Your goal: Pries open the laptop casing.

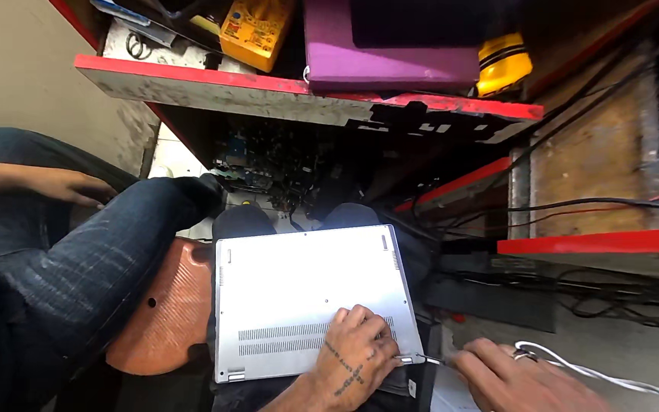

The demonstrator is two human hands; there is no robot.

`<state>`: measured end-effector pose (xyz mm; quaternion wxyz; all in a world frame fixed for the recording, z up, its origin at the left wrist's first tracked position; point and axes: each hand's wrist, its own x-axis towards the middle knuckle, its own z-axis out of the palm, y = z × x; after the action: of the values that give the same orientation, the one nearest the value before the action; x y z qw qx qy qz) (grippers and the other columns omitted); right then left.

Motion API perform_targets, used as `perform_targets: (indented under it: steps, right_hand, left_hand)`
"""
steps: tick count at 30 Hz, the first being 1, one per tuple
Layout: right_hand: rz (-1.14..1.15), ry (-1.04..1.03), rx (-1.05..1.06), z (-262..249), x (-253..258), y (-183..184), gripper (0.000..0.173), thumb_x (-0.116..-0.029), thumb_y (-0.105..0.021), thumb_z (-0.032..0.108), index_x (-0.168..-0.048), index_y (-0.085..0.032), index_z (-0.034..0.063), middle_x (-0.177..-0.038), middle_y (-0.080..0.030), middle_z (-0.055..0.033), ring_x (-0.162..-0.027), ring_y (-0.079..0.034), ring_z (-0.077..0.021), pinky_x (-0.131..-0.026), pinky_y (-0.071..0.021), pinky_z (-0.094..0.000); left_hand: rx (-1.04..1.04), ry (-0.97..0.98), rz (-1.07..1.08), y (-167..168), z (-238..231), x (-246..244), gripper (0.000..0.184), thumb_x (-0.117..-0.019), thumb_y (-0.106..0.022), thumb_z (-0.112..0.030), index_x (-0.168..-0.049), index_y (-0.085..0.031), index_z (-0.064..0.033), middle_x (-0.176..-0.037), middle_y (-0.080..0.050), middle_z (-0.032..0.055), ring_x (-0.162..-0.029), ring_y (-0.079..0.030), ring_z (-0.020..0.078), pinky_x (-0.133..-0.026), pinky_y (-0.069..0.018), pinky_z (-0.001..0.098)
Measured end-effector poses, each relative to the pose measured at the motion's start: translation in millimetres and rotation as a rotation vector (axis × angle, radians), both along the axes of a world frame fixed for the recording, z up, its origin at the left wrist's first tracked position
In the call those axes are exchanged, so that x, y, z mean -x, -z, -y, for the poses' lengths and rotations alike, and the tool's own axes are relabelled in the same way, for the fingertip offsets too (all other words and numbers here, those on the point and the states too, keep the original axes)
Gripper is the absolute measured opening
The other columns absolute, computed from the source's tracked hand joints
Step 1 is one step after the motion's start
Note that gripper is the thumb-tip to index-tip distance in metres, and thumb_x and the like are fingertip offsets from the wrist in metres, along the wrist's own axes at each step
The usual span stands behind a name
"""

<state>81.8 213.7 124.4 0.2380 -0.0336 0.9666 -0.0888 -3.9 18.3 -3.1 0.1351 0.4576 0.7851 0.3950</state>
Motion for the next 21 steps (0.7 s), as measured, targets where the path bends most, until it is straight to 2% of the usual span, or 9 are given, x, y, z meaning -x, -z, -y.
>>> perform_targets:
  steps: [2,9,17,21]
  right_hand:
    - [0.052,0.003,0.049,-1,3,-5,0.018,-0.0991,-0.054,0.002,-0.110,-0.068,0.0006,-0.105,-0.067,-0.0271,-0.089,-0.068,-0.0479,-0.066,-0.0536,-0.0572]
    - [0.060,0.031,0.078,-5,5,-19,0.020,-0.1043,-0.052,0.008,-0.112,-0.069,0.0017,-0.108,-0.068,-0.0275,-0.088,-0.068,-0.0478,-0.068,-0.0536,-0.0578]
    - [-0.015,0.021,0.146,-1,10,-21,0.019,-0.1023,-0.054,0.005,-0.112,-0.070,0.0014,-0.107,-0.069,-0.0269,-0.086,-0.070,-0.0450,-0.067,-0.0552,-0.0548]
    - [-0.080,0.119,0.198,-11,12,-18,0.023,-0.1055,-0.055,0.015,-0.114,-0.069,-0.0017,-0.102,-0.070,-0.0263,-0.087,-0.071,-0.0428,-0.071,-0.0565,-0.0550]
  left_hand:
    - [-0.005,0.003,0.008,0,-1,0,0.017,-0.0945,-0.068,-0.029,-0.089,-0.077,-0.0156,-0.097,-0.071,0.0034,-0.098,-0.065,0.0245,-0.080,-0.0488,0.0402]
    - [-0.020,-0.009,0.034,0,-4,-1,0.018,-0.0971,-0.066,-0.027,-0.094,-0.080,-0.0177,-0.098,-0.072,0.0024,-0.098,-0.065,0.0234,-0.081,-0.0483,0.0395]
    - [-0.068,-0.026,0.060,1,-6,-2,0.019,-0.0984,-0.065,-0.027,-0.101,-0.082,-0.0193,-0.101,-0.072,0.0025,-0.097,-0.065,0.0225,-0.081,-0.0483,0.0384]
    - [-0.048,-0.122,0.031,3,-3,2,0.019,-0.0992,-0.063,-0.026,-0.097,-0.080,-0.0187,-0.099,-0.072,0.0015,-0.093,-0.066,0.0207,-0.077,-0.0495,0.0370]
